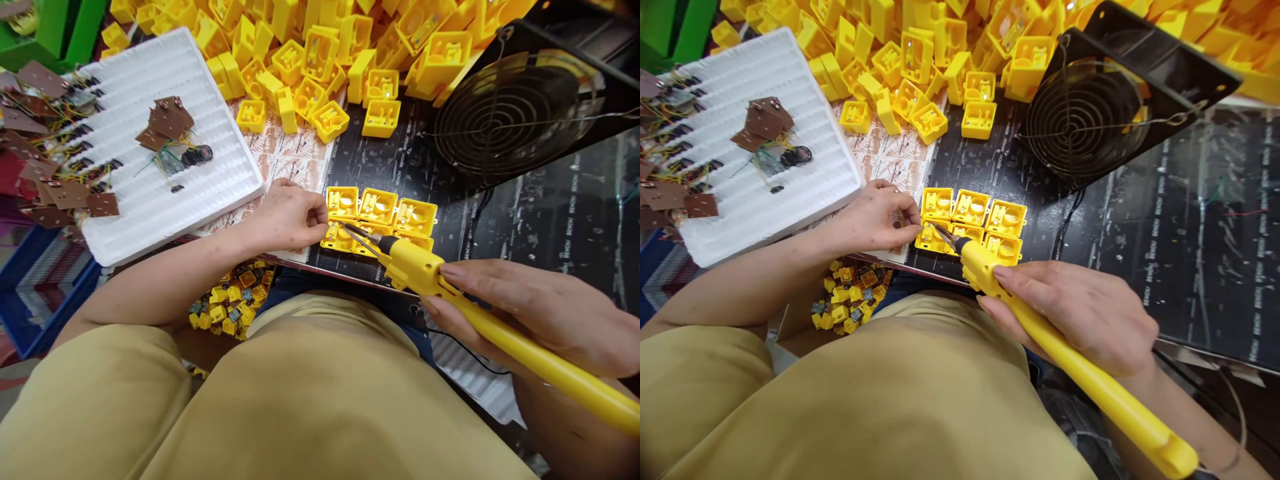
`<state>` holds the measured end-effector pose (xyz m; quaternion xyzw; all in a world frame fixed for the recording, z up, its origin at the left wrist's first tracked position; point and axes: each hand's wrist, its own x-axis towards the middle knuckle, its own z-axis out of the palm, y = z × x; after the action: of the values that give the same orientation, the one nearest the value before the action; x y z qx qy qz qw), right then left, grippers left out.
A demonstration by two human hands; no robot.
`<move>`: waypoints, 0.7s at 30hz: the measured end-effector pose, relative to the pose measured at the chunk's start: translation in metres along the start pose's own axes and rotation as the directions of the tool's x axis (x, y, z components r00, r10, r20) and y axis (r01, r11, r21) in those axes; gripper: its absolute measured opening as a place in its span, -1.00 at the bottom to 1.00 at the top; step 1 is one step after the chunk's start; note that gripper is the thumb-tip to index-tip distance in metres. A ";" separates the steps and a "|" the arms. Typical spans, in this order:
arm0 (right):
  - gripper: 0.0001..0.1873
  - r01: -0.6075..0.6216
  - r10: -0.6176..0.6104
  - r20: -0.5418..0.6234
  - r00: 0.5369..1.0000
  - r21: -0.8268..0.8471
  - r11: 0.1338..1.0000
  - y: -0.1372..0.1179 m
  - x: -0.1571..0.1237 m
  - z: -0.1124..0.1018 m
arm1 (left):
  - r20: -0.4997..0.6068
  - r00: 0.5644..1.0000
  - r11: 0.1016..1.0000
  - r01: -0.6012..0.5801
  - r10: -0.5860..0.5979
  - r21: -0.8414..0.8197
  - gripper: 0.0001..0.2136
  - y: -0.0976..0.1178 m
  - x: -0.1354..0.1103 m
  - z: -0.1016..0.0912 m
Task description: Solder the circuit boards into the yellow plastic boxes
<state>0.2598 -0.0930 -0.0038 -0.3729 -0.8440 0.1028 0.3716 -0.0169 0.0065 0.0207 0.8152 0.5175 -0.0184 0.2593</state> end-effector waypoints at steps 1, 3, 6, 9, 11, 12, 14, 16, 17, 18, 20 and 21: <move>-0.73 -0.010 0.011 0.019 1.000 -0.005 1.000 -0.001 0.000 0.000 | 0.011 1.000 1.000 -0.004 0.004 0.010 -0.94 0.001 0.001 -0.001; -0.73 -0.047 0.048 0.057 0.997 -0.017 0.999 -0.004 0.000 0.001 | 0.027 1.000 1.000 -0.015 0.015 0.019 -0.94 0.001 0.001 -0.003; -0.65 -0.102 0.103 0.033 0.994 -0.036 0.994 -0.010 0.000 0.002 | 0.040 0.998 0.999 -0.039 0.038 0.033 -0.94 0.000 0.002 -0.005; -0.58 -0.115 0.114 -0.014 0.993 -0.049 0.992 -0.017 0.002 0.001 | 0.060 0.996 0.996 -0.064 0.061 0.054 -0.94 0.001 0.004 -0.006; -0.58 -0.108 0.107 -0.024 0.994 -0.047 0.993 -0.021 0.005 -0.002 | 0.074 0.995 0.995 -0.072 0.067 0.068 -0.93 0.003 0.006 -0.007; -0.59 -0.103 0.101 -0.025 0.995 -0.046 0.994 -0.022 0.007 -0.004 | 0.080 0.994 0.994 -0.074 0.068 0.076 -0.93 0.003 0.007 -0.008; -0.63 -0.083 0.082 -0.016 0.996 -0.039 0.996 -0.022 0.014 -0.007 | 0.092 0.993 0.993 -0.078 0.070 0.091 -0.92 0.004 0.008 -0.009; -0.68 -0.028 0.029 0.008 1.000 -0.025 0.999 -0.020 0.022 -0.010 | 0.100 0.993 0.991 -0.080 0.069 0.106 -0.91 0.004 0.009 -0.009; -0.69 0.013 -0.012 0.025 1.000 -0.014 1.000 -0.018 0.026 -0.010 | 0.103 0.992 0.990 -0.079 0.067 0.113 -0.91 0.004 0.009 -0.010; -0.68 0.053 -0.053 0.036 0.998 -0.001 0.999 -0.017 0.030 -0.010 | 0.104 0.992 0.990 -0.078 0.065 0.118 -0.91 0.004 0.009 -0.010; -0.65 0.127 -0.128 0.047 0.991 0.025 0.992 -0.014 0.035 -0.009 | 0.110 0.992 0.989 -0.076 0.062 0.127 -0.91 0.004 0.009 -0.009; -0.64 0.150 -0.152 0.053 0.987 0.030 0.988 -0.013 0.037 -0.009 | 0.112 0.992 0.989 -0.077 0.063 0.130 -0.91 0.004 0.008 -0.009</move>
<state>0.2421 -0.0766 0.0285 -0.3001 -0.8783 0.0955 0.3597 -0.0114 0.0161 0.0278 0.8463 0.4714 -0.0878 0.2321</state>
